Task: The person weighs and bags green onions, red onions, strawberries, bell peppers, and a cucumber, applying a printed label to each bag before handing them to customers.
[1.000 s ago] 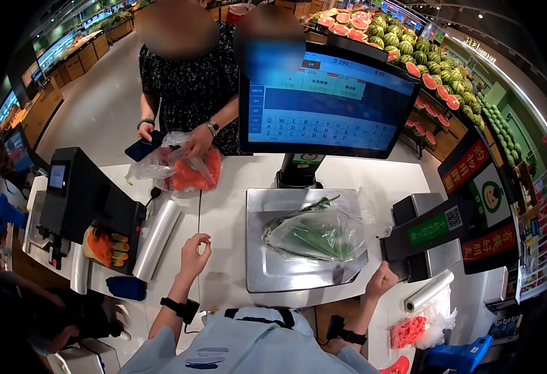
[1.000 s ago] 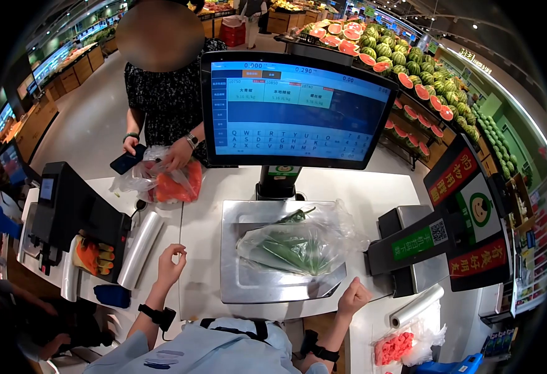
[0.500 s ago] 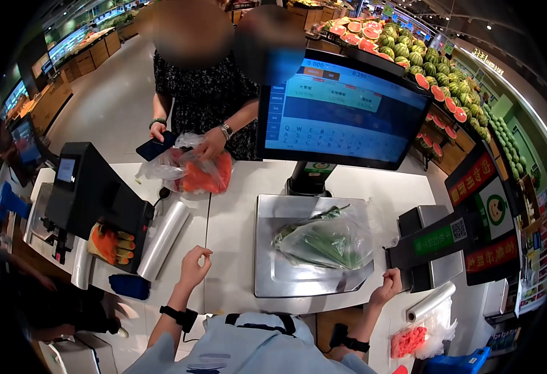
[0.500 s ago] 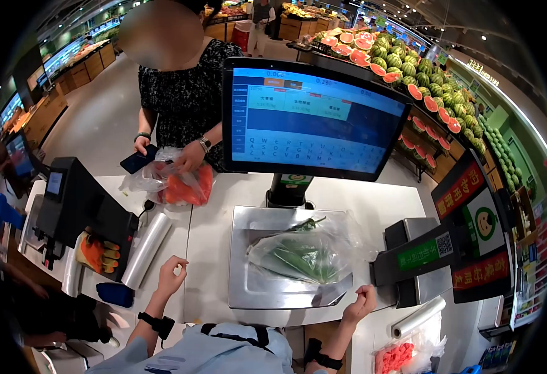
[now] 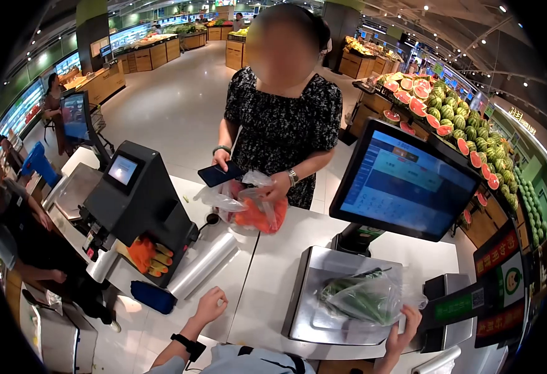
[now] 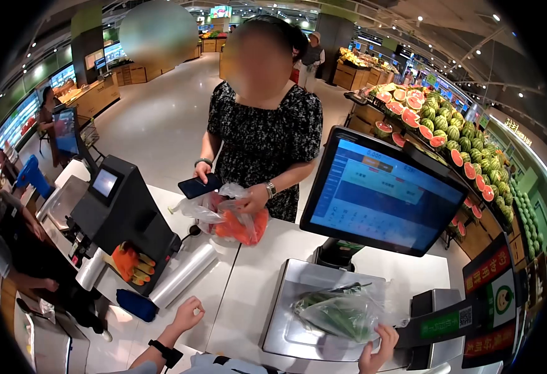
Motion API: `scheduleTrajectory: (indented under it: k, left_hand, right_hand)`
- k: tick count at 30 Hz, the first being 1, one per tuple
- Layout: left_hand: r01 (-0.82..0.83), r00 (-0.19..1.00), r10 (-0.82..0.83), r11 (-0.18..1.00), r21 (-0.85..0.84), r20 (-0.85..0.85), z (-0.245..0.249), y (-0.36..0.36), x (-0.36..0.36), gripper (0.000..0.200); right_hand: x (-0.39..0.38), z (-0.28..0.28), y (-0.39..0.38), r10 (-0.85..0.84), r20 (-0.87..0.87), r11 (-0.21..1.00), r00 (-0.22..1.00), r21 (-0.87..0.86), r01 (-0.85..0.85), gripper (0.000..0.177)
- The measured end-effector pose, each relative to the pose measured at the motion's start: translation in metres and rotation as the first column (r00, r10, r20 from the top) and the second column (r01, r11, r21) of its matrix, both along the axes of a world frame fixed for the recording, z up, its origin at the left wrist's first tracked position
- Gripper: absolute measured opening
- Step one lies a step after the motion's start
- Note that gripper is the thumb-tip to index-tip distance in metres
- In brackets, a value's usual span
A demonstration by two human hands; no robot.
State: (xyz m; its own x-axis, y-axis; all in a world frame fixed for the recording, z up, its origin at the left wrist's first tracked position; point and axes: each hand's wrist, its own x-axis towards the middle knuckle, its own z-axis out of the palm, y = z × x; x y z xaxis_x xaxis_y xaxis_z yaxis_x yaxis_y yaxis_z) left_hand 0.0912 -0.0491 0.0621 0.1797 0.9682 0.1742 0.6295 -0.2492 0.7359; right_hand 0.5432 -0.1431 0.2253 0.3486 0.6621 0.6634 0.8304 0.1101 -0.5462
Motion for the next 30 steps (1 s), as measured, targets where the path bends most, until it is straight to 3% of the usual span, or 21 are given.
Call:
scheduleTrajectory:
  k: [2, 4, 6, 8, 11, 13, 14, 16, 19, 26, 28, 30]
  left_hand:
    - [0.011, 1.0, -0.011, 0.999, -0.031, 0.018, -0.003, 0.004, 0.001, 0.008]
    - [0.052, 0.999, -0.052, 0.999, -0.01, -0.006, -0.006, 0.011, 0.001, 0.008]
    - [0.071, 0.997, -0.071, 0.997, -0.002, 0.028, -0.009, 0.018, 0.005, 0.007]
    - [0.095, 0.992, -0.096, 0.995, 0.018, 0.079, -0.015, 0.027, 0.008, 0.009]
    - [0.131, 0.987, -0.129, 0.991, -0.021, 0.101, -0.018, 0.031, 0.011, 0.009]
    - [0.098, 0.986, -0.098, 0.995, 0.012, 0.136, -0.017, 0.03, 0.011, 0.011]
    - [0.115, 0.983, -0.113, 0.993, -0.002, 0.141, -0.017, 0.029, 0.011, 0.011]
    - [0.108, 0.99, -0.105, 0.994, -0.027, 0.098, -0.017, 0.027, 0.01, 0.012]
    - [0.115, 0.989, -0.11, 0.992, -0.044, 0.097, -0.02, 0.028, 0.009, 0.014]
    - [0.128, 0.986, -0.121, 0.99, -0.053, 0.114, -0.019, 0.033, 0.011, 0.01]
    - [0.132, 0.989, -0.127, 0.99, -0.055, 0.075, -0.016, 0.034, 0.008, 0.009]
    - [0.109, 0.993, -0.107, 0.994, -0.027, 0.046, -0.001, 0.049, 0.011, 0.009]
  right_hand:
    - [-0.02, 0.031, 0.019, 0.167, 0.25, 0.97, 0.954, -0.214, -0.114, 0.044]
    - [-0.022, 0.035, 0.034, 0.32, 0.192, 0.834, 0.928, -0.521, -0.18, 0.079]
    - [-0.022, 0.026, 0.047, 0.386, 0.226, 0.727, 0.894, -0.671, -0.144, 0.087]
    - [-0.021, 0.011, 0.049, 0.356, 0.141, 0.654, 0.924, -0.743, -0.139, 0.085]
    - [-0.026, -0.018, 0.033, 0.346, 0.202, 0.703, 0.916, -0.703, -0.11, 0.071]
    - [-0.038, -0.037, 0.022, 0.276, 0.401, 0.861, 0.873, -0.507, -0.039, 0.048]
    - [-0.042, -0.049, 0.016, 0.266, 0.4, 0.854, 0.877, -0.52, -0.022, 0.048]
    - [-0.053, -0.072, 0.002, 0.315, 0.339, 0.842, 0.886, -0.531, -0.095, 0.031]
    - [-0.063, -0.086, -0.007, 0.341, 0.243, 0.82, 0.908, -0.55, -0.16, 0.024]
    - [-0.066, -0.061, -0.008, 0.35, 0.05, 0.776, 0.935, -0.574, -0.26, 0.031]
    - [-0.059, -0.052, -0.007, 0.23, -0.116, 0.831, 0.966, -0.493, -0.257, 0.035]
    - [-0.049, -0.04, -0.004, 0.169, -0.079, 0.918, 0.982, -0.35, -0.186, 0.027]
